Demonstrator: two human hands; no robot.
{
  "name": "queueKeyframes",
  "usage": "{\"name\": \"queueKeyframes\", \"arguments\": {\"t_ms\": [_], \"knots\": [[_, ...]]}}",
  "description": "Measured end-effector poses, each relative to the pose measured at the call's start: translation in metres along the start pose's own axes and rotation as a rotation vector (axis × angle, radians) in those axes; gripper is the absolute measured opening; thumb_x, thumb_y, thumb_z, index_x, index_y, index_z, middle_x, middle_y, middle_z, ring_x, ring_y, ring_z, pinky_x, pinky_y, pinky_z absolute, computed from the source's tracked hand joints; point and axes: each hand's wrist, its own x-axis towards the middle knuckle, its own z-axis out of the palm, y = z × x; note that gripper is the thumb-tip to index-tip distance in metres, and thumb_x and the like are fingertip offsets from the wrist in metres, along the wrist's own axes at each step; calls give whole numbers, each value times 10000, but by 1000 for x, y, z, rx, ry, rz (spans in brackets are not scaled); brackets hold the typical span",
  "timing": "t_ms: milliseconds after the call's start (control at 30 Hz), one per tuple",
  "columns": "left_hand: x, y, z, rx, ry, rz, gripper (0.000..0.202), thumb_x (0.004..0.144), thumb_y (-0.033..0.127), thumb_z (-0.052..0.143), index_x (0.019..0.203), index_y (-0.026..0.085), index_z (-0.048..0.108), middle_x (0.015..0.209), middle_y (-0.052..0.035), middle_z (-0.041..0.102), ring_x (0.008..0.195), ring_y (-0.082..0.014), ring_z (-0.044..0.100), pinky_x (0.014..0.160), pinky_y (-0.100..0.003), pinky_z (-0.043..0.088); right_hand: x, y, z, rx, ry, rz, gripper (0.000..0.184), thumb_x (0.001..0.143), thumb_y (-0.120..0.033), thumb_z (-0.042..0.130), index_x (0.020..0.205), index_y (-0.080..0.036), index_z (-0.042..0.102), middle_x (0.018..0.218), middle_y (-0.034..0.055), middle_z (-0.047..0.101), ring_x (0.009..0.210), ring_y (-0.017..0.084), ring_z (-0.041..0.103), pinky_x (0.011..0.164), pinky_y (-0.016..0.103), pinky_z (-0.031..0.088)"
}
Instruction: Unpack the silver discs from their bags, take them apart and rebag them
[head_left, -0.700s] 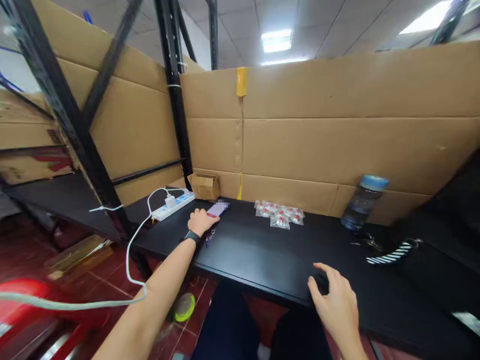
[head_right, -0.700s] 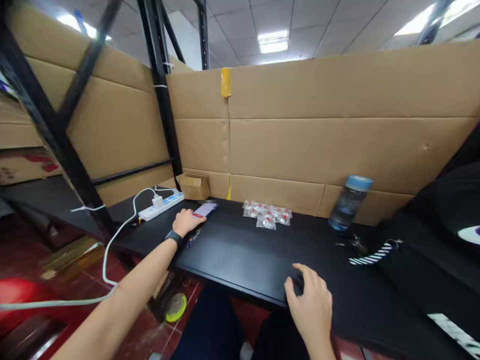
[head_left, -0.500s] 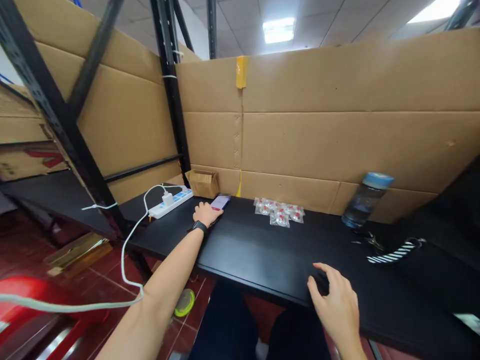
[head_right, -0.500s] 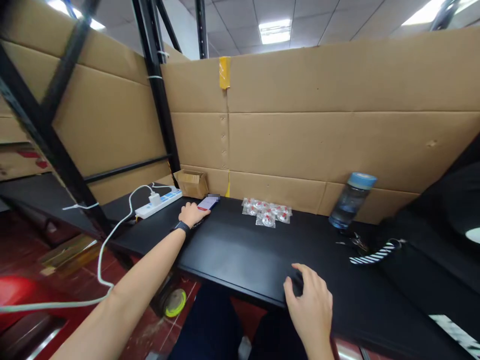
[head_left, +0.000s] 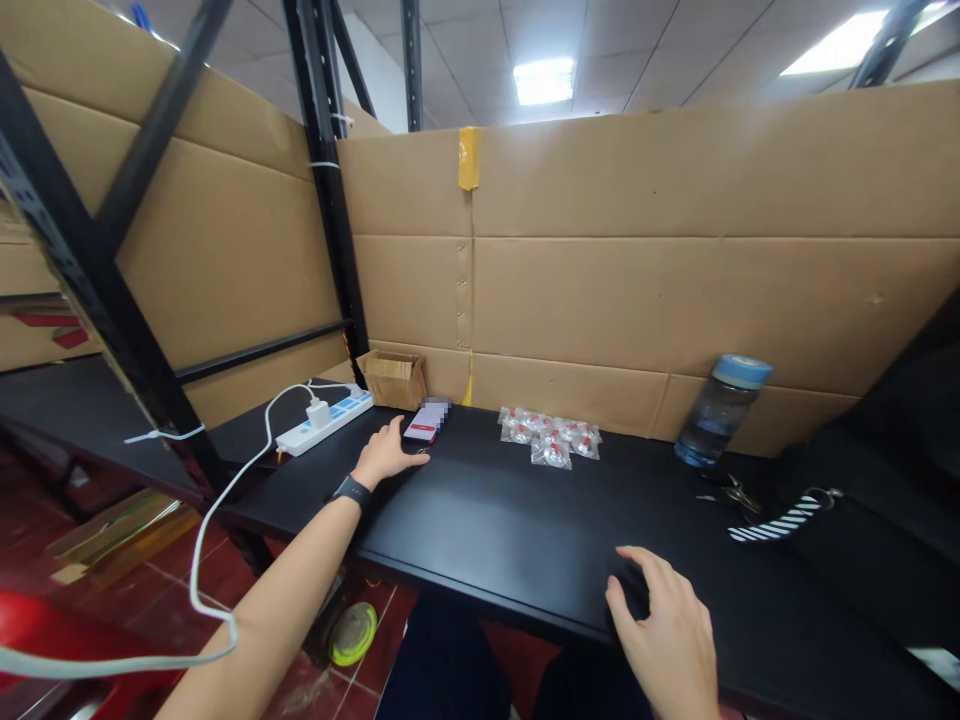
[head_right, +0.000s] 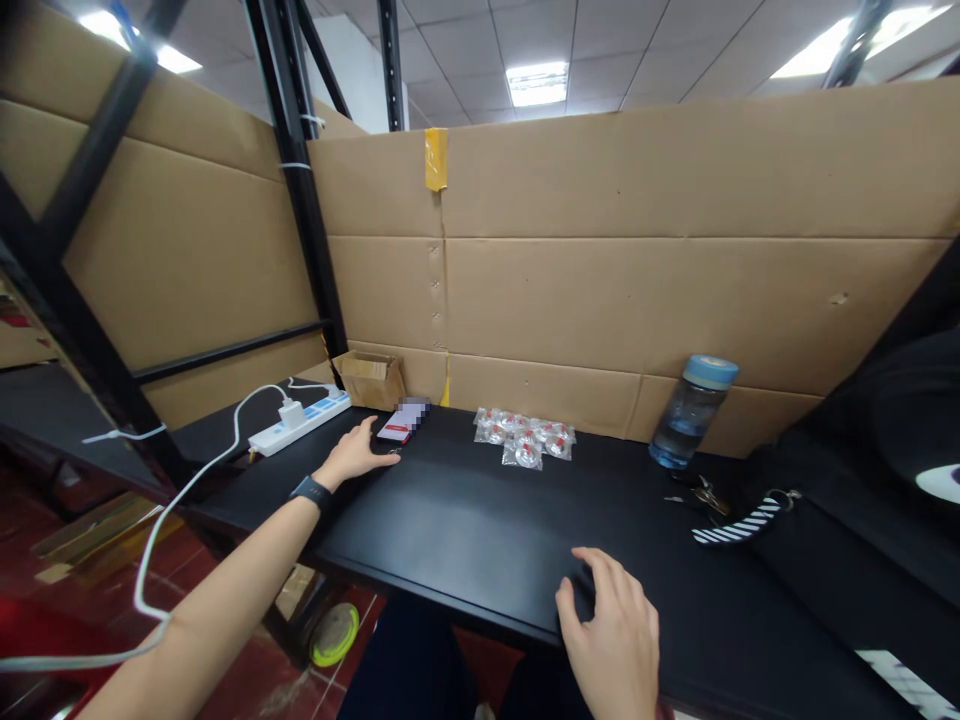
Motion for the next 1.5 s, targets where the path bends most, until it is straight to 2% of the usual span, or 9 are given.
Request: {"name": "queueKeyframes", "arguments": {"t_ms": [167,367,667,800,933,1267,1367,1433,1500], "knots": [[5,-32,-15,16,-80,68,723,708,579,703,1308,210,536,1241,-120,648,1145,-301,616,932,-352,477,0,0,2,-16,9,-11,299,855,-388,501,1113,-269,594,1165,64,673,1063,298,610,872,438,425],[11,-28,-22,208,12,100,401,806,359,615,1198,275,635,1232,-74,668,1148,-293,603,930,-387,472,0,0,-1,11,-16,-1,287,861,-357,507,1123,-273,587,1172,48,668,1077,276,608,894,426,427],[20,-15,-11,202,-17,59,477,831,197,466,1268,293,634,1334,-80,632,1228,-330,561,966,-468,442,1,4,-6,101,-92,8,282,863,-329,510,1124,-266,595,1165,55,664,1079,266,603,896,410,442],[20,-7,-6,161,-49,54,487,869,356,463,1337,279,570,1362,-90,617,1247,-345,553,979,-499,430,0,4,-6,117,-115,9,278,867,-337,513,1122,-265,599,1164,59,662,1077,268,603,890,411,449],[21,4,1,97,-47,58,830,765,653,579,1468,256,385,1378,-144,595,1244,-387,551,990,-525,406,2,-2,-7,116,-146,13,267,865,-331,518,1109,-267,608,1162,60,663,1078,271,603,894,421,452],[29,4,1,49,-98,35,847,803,584,581,1503,221,270,1425,-168,539,1296,-382,494,1008,-530,384,19,21,-6,422,-244,45,273,870,-344,531,1098,-234,632,1128,76,670,1055,245,630,910,372,502],[21,24,-4,81,35,82,770,791,491,615,1472,252,348,1485,-153,463,1324,-406,430,1023,-544,362,50,27,-4,487,-272,21,259,876,-339,521,1070,-215,639,1100,86,673,1020,231,639,807,324,521],[13,57,-5,39,105,182,692,792,423,618,1433,258,417,1485,-132,455,1310,-387,431,1035,-514,363,82,25,3,464,-321,-22,243,864,-322,519,1038,-211,646,1078,83,675,981,224,641,762,316,520],[7,101,-2,-66,58,396,548,824,391,594,1347,249,518,1390,-109,538,1257,-325,487,1049,-449,375,119,18,16,393,-395,-120,263,831,-297,540,1053,-210,650,1084,77,673,973,223,632,798,341,517]]}}
